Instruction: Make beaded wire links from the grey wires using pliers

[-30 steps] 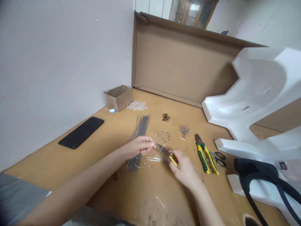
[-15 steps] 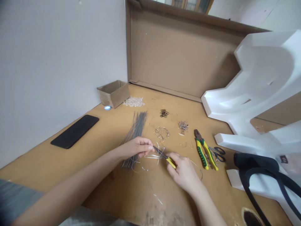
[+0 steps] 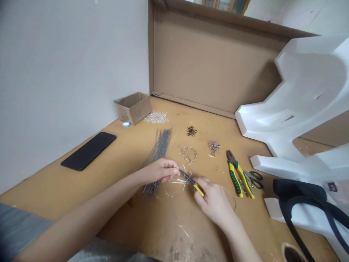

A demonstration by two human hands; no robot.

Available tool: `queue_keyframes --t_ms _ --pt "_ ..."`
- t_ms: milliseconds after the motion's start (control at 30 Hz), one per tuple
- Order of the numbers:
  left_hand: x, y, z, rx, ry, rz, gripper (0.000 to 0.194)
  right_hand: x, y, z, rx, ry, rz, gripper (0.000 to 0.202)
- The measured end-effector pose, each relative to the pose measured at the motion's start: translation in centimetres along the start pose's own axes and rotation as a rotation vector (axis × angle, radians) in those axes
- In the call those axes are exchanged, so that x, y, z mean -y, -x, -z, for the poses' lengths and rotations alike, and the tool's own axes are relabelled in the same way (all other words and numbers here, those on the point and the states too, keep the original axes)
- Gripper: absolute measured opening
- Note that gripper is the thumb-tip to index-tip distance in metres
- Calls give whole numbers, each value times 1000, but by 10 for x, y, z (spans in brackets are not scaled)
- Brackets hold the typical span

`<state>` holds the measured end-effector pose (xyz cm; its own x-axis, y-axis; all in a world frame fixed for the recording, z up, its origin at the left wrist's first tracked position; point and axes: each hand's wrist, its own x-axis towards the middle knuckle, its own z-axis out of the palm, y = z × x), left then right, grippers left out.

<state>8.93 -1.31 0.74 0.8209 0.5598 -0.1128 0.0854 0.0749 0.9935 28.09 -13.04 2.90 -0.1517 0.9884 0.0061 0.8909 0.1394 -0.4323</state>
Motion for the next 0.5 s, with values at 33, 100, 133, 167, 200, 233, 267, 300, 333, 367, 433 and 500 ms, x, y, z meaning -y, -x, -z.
queue_keyframes --t_ms 33,100,133,167,200,233,267,300,333,367,433,500 --pt "1 0 0 4 -8 -2 25 0 1 0 -4 44 -7 31" --pt "2 0 -1 2 -16 -17 25 1 3 0 -15 123 -20 31" --pt "3 0 -2 -9 -23 -23 26 1 3 0 -21 157 -25 30" --pt "3 0 -2 -22 -35 -27 26 1 4 1 -27 186 -30 30" --pt "2 0 -3 -37 -52 -28 26 2 5 1 -31 207 -36 29" --pt "1 1 -4 -49 -70 -27 25 2 6 2 -30 218 -41 29" --pt "0 1 -4 -56 -87 -22 25 2 6 2 -23 217 -45 28" --pt "-1 1 -4 -60 -101 -14 25 3 7 2 -14 207 -46 28" --pt "-3 2 -4 -62 -110 -5 25 3 7 2 -6 195 -47 28" --pt "-4 2 -4 -61 -116 3 25 3 7 1 0 185 -47 28" --pt "-4 2 -4 -64 -124 17 24 4 8 1 7 184 -47 29" --pt "-3 2 -4 -68 -134 23 24 5 8 0 8 210 -50 28"
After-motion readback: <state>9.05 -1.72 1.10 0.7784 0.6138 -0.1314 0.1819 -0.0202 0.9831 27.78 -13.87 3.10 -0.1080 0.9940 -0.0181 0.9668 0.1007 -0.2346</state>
